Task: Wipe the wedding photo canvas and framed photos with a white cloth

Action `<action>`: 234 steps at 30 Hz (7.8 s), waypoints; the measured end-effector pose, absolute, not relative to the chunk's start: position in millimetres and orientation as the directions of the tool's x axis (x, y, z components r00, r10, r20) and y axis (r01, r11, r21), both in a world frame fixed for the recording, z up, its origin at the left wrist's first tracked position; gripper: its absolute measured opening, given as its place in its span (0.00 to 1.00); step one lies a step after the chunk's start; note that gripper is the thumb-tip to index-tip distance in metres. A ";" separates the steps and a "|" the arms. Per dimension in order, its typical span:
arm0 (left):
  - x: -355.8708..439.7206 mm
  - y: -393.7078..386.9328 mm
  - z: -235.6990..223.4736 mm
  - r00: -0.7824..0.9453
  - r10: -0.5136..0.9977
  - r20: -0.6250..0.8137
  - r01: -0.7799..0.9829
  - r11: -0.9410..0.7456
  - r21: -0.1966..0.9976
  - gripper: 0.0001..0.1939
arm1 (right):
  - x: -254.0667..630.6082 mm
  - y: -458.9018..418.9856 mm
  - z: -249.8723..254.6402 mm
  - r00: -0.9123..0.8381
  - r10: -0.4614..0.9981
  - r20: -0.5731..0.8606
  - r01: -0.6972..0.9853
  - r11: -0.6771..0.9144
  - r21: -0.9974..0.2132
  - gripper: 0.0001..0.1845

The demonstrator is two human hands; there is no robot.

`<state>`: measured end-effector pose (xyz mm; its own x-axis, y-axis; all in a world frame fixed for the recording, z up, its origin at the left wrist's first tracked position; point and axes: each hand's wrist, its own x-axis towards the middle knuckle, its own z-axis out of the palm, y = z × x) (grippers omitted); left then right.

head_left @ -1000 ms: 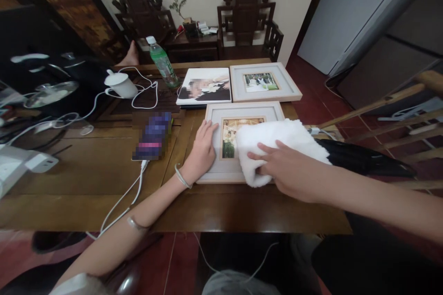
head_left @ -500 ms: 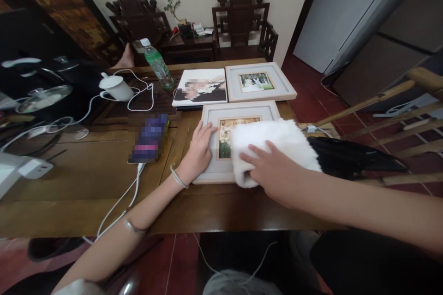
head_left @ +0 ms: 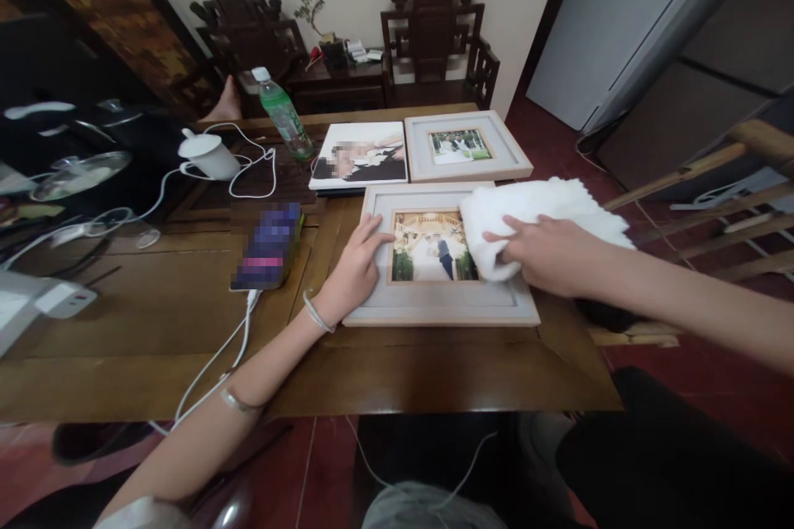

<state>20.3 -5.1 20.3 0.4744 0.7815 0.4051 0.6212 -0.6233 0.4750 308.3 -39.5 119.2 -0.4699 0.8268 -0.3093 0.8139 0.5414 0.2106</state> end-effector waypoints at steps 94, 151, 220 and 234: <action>24.5 -7.0 11.2 0.376 0.798 0.471 0.624 -0.594 0.508 0.31 | 232.9 -51.1 71.8 -0.665 0.735 -0.132 0.743 0.669 -0.024 0.34; 26.2 -7.7 14.2 0.435 0.825 0.360 0.673 -0.563 0.479 0.23 | 326.1 -52.2 97.4 -0.612 0.784 -0.106 0.731 0.612 0.302 0.22; 22.7 -3.4 10.5 0.386 0.815 0.433 0.632 -0.575 0.519 0.26 | 259.7 42.8 71.1 -0.554 0.833 -0.022 0.826 0.552 0.114 0.34; 33.2 -9.2 24.0 0.183 0.931 0.317 0.516 -0.366 0.775 0.24 | 195.3 -92.7 111.6 -0.783 0.550 -0.290 0.601 0.789 -0.127 0.26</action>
<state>33.2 -9.2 24.0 0.1832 0.9305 0.3172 0.5158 -0.3656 0.7748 195.3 -92.7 111.6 -0.7835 0.5498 -0.2895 0.6007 0.7894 -0.1265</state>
